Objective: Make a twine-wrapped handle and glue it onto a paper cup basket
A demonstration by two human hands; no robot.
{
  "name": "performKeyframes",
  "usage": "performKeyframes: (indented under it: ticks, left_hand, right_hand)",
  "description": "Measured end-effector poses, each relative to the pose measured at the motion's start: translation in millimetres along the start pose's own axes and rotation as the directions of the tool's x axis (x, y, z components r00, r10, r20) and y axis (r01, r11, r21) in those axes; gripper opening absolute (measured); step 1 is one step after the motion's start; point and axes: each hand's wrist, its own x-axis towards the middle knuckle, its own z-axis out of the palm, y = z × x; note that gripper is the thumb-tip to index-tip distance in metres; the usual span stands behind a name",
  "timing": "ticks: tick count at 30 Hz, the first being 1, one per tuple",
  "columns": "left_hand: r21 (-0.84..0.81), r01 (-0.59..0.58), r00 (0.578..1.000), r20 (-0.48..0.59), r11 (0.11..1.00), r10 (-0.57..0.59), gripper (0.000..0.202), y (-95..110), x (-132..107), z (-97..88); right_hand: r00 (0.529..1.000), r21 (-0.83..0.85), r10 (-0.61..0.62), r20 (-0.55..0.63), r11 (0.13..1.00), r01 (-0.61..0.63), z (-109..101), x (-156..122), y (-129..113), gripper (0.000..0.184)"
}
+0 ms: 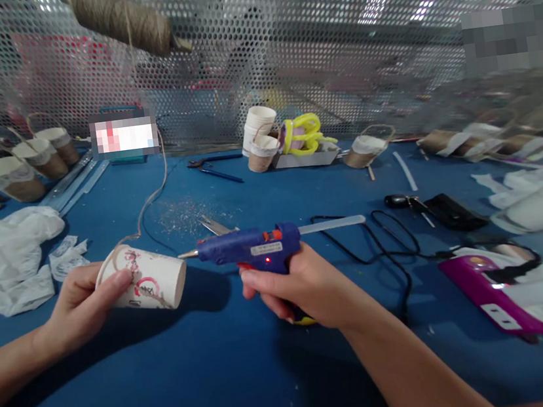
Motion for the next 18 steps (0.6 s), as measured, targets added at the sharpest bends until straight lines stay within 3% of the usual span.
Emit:
performKeyframes:
  ticks: [6, 10, 12, 15, 18]
  left_hand:
    - [-0.028, 0.05, 0.999, 0.007, 0.998, -0.049, 0.024, 0, 0, 0.6]
    - [-0.214, 0.168, 0.985, -0.001, 0.962, -0.172, 0.025, -4, 2, 1.8]
    - [-0.291, 0.218, 0.974, -0.001, 0.931, -0.228, 0.024, -7, 3, 1.8]
    - [-0.35, 0.249, 0.966, 0.025, 0.903, -0.257, 0.021, -10, 5, 2.0]
    - [-0.393, 0.276, 0.959, 0.048, 0.877, -0.28, 0.02, -8, 6, 3.5]
  right_hand:
    - [0.998, -0.001, 0.014, 0.053, 1.0, -0.014, 1, 0, 0, 0.021]
    - [0.999, 0.028, -0.028, -0.021, 0.999, 0.029, 3, -1, -1, 0.021]
    - [1.0, 0.045, -0.023, -0.002, 0.999, 0.023, 5, -2, -2, 0.021]
    - [0.999, -0.001, 0.004, 0.037, 1.0, -0.004, 6, -2, -4, 0.02]
    - [0.999, -0.016, -0.031, -0.039, 0.999, 0.03, 5, 0, -2, 0.022]
